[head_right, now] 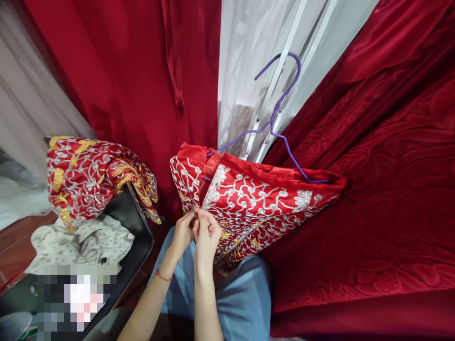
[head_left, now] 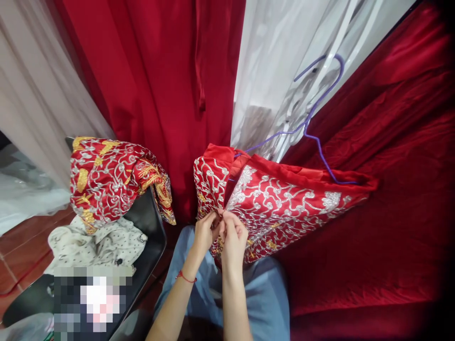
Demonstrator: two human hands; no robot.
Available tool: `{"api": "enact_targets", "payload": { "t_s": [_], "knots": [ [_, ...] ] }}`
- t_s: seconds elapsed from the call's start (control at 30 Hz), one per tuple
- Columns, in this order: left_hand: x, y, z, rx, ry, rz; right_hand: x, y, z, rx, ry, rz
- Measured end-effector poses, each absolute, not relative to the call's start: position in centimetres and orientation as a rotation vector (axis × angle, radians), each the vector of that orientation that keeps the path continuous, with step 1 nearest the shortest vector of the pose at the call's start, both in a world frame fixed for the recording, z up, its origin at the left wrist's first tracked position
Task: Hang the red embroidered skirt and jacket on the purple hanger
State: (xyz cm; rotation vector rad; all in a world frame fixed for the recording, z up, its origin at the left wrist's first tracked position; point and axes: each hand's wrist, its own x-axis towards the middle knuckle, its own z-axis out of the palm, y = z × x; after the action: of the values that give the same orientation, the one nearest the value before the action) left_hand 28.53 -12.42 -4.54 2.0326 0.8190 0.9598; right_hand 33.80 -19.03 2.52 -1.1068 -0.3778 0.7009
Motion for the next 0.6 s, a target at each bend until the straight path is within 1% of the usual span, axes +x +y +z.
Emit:
{"api": "enact_targets", "payload": {
  "t_s": [0.13,0.27,0.47,0.6],
  "knots": [
    [28.4,-12.4,-4.9,2.087,0.811,0.998,34.6,-17.7,6.6,-1.061,-0.497,0.604],
    [28.8,-12.2,-4.5,2.111,0.909,0.994,36.0,-15.9,9.6,-1.049,-0.602,0.511],
    [29.8,-12.3,-2.2,2.193,1.106,0.876,37.2,-14.2,11.3,-1.05,-0.696,0.464],
    [30.2,-13.5,-0.9,2.278,1.091,0.771,37.5,-14.0,12.6,-1.017,-0.706,0.408]
  ]
}}
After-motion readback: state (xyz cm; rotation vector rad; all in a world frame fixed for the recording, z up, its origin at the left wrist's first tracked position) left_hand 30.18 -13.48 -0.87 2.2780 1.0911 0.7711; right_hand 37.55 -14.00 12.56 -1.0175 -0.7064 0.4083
